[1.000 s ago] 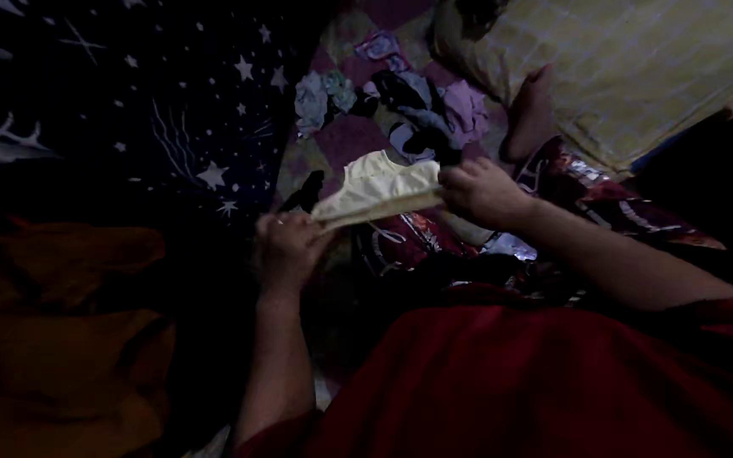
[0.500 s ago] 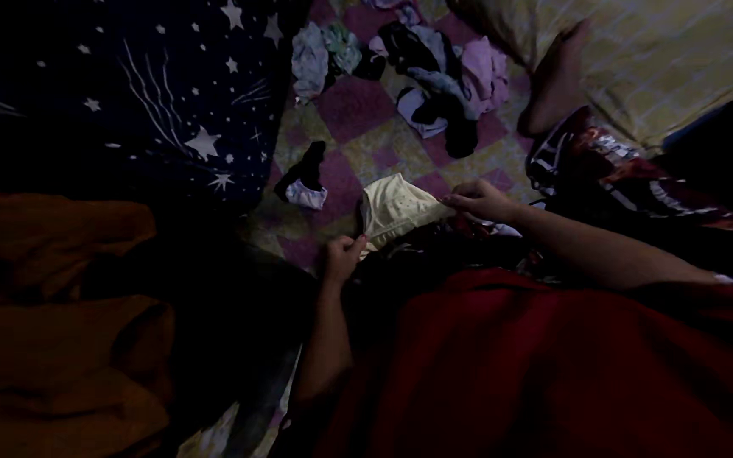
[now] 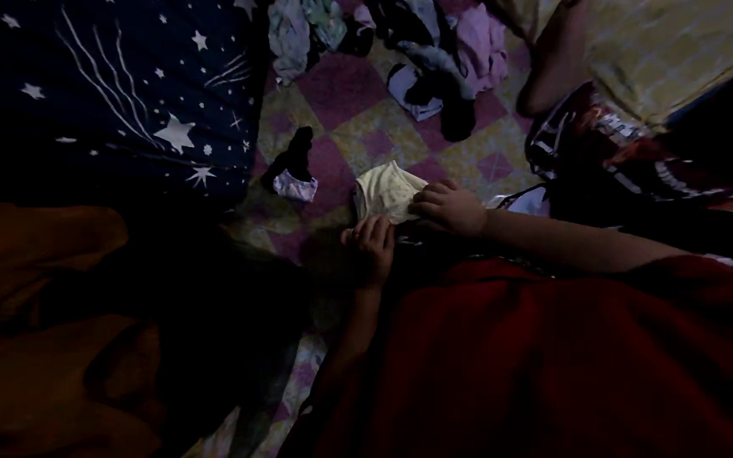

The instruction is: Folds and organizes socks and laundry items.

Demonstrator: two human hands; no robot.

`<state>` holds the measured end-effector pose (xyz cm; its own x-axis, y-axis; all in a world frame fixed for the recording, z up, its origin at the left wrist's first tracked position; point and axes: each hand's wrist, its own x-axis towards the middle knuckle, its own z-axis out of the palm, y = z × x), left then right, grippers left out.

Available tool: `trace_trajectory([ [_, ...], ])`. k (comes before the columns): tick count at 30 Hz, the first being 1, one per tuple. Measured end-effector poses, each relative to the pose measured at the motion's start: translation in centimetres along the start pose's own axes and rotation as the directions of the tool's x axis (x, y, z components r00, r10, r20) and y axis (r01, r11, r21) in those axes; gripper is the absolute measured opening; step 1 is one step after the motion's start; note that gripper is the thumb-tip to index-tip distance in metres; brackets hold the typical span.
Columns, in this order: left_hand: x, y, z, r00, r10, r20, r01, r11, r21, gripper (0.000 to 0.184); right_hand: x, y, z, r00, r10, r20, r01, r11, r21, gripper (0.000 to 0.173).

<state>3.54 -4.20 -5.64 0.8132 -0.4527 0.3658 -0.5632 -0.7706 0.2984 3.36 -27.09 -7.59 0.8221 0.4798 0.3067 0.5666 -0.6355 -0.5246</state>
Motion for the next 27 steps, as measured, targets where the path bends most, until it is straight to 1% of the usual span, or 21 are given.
trace_trajectory([
  [2,1.3,-0.1,-0.2,0.992,-0.116,0.055,0.12,0.989,-0.082,0.021,0.9,0.0,0.1,0.99,0.142,0.002,-0.142,0.987,0.08,0.024],
  [4,3.0,-0.5,-0.6,0.953,-0.24,0.183,0.274,0.944,-0.186,0.027,2.2,0.1,0.0,0.964,0.266,-0.009,-0.263,0.958,0.11,0.026],
  [5,3.9,-0.8,-0.6,0.93,-0.283,0.234,0.331,0.921,-0.203,0.029,2.8,0.3,0.1,0.954,0.299,-0.015,-0.297,0.951,0.088,0.027],
  [6,4.8,-0.8,-0.8,0.908,-0.317,0.276,0.371,0.913,-0.172,0.03,3.3,0.4,0.0,0.948,0.319,-0.012,-0.318,0.946,0.062,0.027],
  [8,6.1,-0.2,-1.1,0.898,-0.333,0.287,0.351,0.936,-0.012,0.03,4.0,0.2,-0.6,0.951,0.31,0.012,-0.31,0.951,-0.014,0.022],
  [9,6.0,0.1,-1.0,0.929,-0.287,0.232,0.283,0.958,0.052,0.027,4.0,0.0,-1.0,0.958,0.286,0.019,-0.285,0.958,-0.043,0.021],
  [10,5.5,0.0,-0.8,0.97,-0.197,0.144,0.184,0.978,0.099,0.023,3.8,-0.2,-1.2,0.97,0.242,0.015,-0.24,0.968,-0.072,0.022],
  [11,4.9,-0.2,-0.7,0.99,-0.11,0.089,0.098,0.987,0.127,0.024,3.4,-0.2,-1.3,0.98,0.197,0.011,-0.195,0.976,-0.096,0.024],
  [12,4.4,-0.4,-0.7,0.995,-0.052,0.081,0.04,0.989,0.144,0.029,2.8,0.0,-1.2,0.988,0.155,0.012,-0.153,0.981,-0.116,0.026],
  [13,3.8,-0.5,-0.8,0.995,-0.031,0.099,0.017,0.99,0.143,0.035,2.3,0.2,-0.8,0.992,0.124,0.008,-0.122,0.982,-0.141,0.026],
  [14,3.5,-0.6,-0.7,0.993,-0.034,0.116,0.018,0.991,0.133,0.037,1.9,0.3,-0.4,0.993,0.119,0.006,-0.117,0.98,-0.161,0.032],
  [15,3.3,-0.7,-0.7,0.991,-0.05,0.122,0.036,0.993,0.114,0.035,1.7,0.3,-0.3,0.988,0.153,0.022,-0.148,0.978,-0.149,0.036],
  [17,3.8,-0.7,-0.8,0.977,-0.134,0.166,0.123,0.989,0.076,0.029,2.2,0.2,-0.4,0.958,0.275,0.083,-0.269,0.96,-0.077,0.036],
  [18,4.4,-0.6,-0.9,0.961,-0.191,0.199,0.184,0.982,0.051,0.03,2.7,0.1,-0.5,0.938,0.335,0.086,-0.332,0.942,-0.049,0.035],
  [19,5.3,-0.6,-1.0,0.937,-0.259,0.233,0.258,0.965,0.034,0.033,3.3,0.0,-0.5,0.914,0.395,0.09,-0.395,0.919,-0.017,0.036],
  [21,7.5,-0.5,-1.1,0.86,-0.408,0.307,0.398,0.912,0.096,0.041,4.5,-0.1,-0.5,0.875,0.479,0.069,-0.482,0.875,0.041,0.038],
  [22,8.5,-0.5,-1.1,0.823,-0.458,0.336,0.433,0.889,0.151,0.042,5.0,0.0,-0.4,0.864,0.501,0.047,-0.503,0.863,0.053,0.036],
  [23,9.2,-0.4,-1.2,0.804,-0.482,0.35,0.442,0.876,0.191,0.041,5.3,0.1,-0.4,0.865,0.501,0.019,-0.501,0.865,0.033,0.033],
  [24,9.7,-0.1,-1.3,0.81,-0.476,0.343,0.429,0.879,0.208,0.037,5.4,0.2,-0.5,0.875,0.484,-0.002,-0.484,0.875,0.001,0.029],
  [25,9.7,0.1,-1.2,0.846,-0.432,0.314,0.383,0.9,0.208,0.033,5.3,0.3,-0.6,0.897,0.442,-0.025,-0.442,0.896,-0.037,0.025],
  [27,9.0,-0.1,-0.7,0.933,-0.27,0.238,0.238,0.959,0.154,0.029,4.9,0.6,-0.9,0.946,0.323,-0.021,-0.323,0.939,-0.119,0.022],
])
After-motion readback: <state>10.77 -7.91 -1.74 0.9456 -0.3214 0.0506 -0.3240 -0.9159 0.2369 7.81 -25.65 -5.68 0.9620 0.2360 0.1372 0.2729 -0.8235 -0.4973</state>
